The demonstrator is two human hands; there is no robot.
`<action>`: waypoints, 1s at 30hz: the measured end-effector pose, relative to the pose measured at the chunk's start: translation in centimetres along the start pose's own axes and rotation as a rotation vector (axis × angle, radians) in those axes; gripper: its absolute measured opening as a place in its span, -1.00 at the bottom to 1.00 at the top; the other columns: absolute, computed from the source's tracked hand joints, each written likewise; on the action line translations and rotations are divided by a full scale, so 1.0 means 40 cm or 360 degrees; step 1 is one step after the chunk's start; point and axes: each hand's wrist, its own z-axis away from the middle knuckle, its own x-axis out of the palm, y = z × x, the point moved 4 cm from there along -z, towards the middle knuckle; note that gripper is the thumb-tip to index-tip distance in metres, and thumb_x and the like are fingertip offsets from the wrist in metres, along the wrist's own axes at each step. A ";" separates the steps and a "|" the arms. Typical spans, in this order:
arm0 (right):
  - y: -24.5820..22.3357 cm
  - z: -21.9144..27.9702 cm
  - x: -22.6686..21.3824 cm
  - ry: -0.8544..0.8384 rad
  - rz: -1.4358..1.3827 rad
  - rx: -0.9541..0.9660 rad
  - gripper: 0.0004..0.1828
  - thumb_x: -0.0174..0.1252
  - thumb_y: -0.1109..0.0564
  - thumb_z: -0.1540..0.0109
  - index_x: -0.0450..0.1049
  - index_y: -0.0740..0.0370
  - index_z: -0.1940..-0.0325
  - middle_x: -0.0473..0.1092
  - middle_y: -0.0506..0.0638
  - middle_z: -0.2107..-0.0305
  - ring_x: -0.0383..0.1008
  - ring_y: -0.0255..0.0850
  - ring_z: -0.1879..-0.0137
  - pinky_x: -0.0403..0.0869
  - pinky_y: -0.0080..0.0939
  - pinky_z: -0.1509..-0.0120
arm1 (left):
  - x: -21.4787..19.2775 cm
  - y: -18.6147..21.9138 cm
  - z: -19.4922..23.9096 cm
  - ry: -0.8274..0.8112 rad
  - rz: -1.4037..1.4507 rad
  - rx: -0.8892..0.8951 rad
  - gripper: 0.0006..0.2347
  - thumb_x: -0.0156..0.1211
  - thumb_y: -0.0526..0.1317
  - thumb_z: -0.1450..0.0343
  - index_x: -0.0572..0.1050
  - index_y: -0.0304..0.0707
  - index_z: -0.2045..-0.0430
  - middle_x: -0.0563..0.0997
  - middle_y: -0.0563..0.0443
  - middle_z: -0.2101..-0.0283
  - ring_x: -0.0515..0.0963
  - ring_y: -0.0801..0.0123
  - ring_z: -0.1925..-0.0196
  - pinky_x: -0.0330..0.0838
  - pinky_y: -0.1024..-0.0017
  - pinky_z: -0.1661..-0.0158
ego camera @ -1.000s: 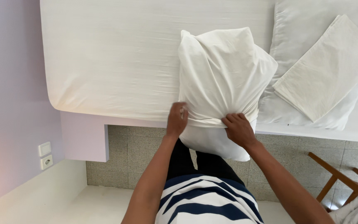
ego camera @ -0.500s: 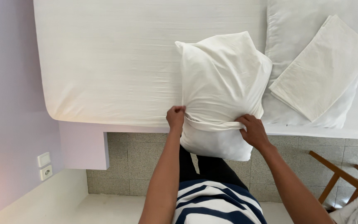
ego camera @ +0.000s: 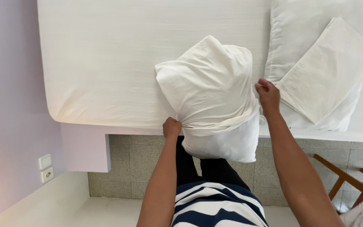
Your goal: The person puts pillow cases on pillows by hand, pulling the fabric over the cushions and smoothing them out on a bed.
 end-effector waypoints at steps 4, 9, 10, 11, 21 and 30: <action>0.090 -0.005 0.044 -0.0140 -0.0229 0.0098 -0.33 0.53 -0.02 -0.42 0.55 0.24 -0.55 0.56 0.25 -0.32 0.58 -0.06 -0.32 0.60 -0.07 -0.39 | -0.071 0.086 0.128 -0.0016 -0.0201 0.0124 -0.80 0.12 -0.17 -0.60 0.63 -0.27 0.06 0.75 -0.27 0.12 0.80 -0.12 -0.03 0.73 -0.05 0.05; 0.157 0.049 0.037 -0.0060 -0.0176 0.0094 -0.67 0.51 0.00 -0.44 0.73 0.19 -0.22 0.66 0.12 0.06 0.59 -0.17 -0.07 0.60 -0.05 -0.19 | -0.106 0.100 0.179 0.0028 -0.0348 0.0157 -0.79 0.10 -0.16 -0.64 0.60 -0.30 0.02 0.74 -0.28 0.07 0.80 -0.15 -0.09 0.71 -0.10 -0.03; 0.169 0.067 0.003 -0.0058 -0.0178 0.0099 -0.67 0.51 0.00 -0.44 0.73 0.19 -0.22 0.66 0.12 0.06 0.59 -0.17 -0.07 0.60 -0.05 -0.19 | -0.104 0.094 0.184 0.0027 -0.0355 0.0156 -0.79 0.10 -0.16 -0.64 0.60 -0.30 0.02 0.74 -0.28 0.07 0.80 -0.15 -0.09 0.71 -0.10 -0.03; 0.181 0.081 -0.039 0.0090 -0.0050 0.0097 -0.72 0.53 -0.02 -0.45 0.74 0.15 -0.16 0.65 0.08 0.12 0.59 -0.17 -0.01 0.58 -0.05 -0.14 | -0.105 0.094 0.184 0.0048 -0.0364 0.0152 -0.79 0.09 -0.15 -0.65 0.60 -0.29 0.03 0.74 -0.27 0.08 0.80 -0.15 -0.09 0.71 -0.10 -0.03; 0.219 0.208 -0.041 -0.0078 0.0748 0.0038 -0.81 0.26 0.01 -0.60 0.65 0.16 -0.13 0.58 0.19 0.11 0.65 0.24 -0.12 0.56 0.21 -0.23 | -0.051 0.133 0.144 0.0245 -0.0220 0.0250 -0.92 0.08 -0.21 -0.62 0.49 -0.16 0.16 0.66 -0.15 0.15 0.76 -0.12 -0.03 0.69 -0.06 0.01; -0.284 0.400 0.097 -0.0310 -0.0053 -0.0348 -0.89 0.24 0.20 -0.54 0.50 0.30 -0.02 0.57 0.35 -0.30 0.58 0.39 -0.38 0.51 0.36 -0.41 | -0.060 0.592 0.389 0.0614 0.0330 0.1437 -0.51 0.37 0.05 -0.59 0.47 -0.28 -0.32 0.48 -0.27 -0.37 0.50 -0.20 -0.50 0.37 -0.15 -0.49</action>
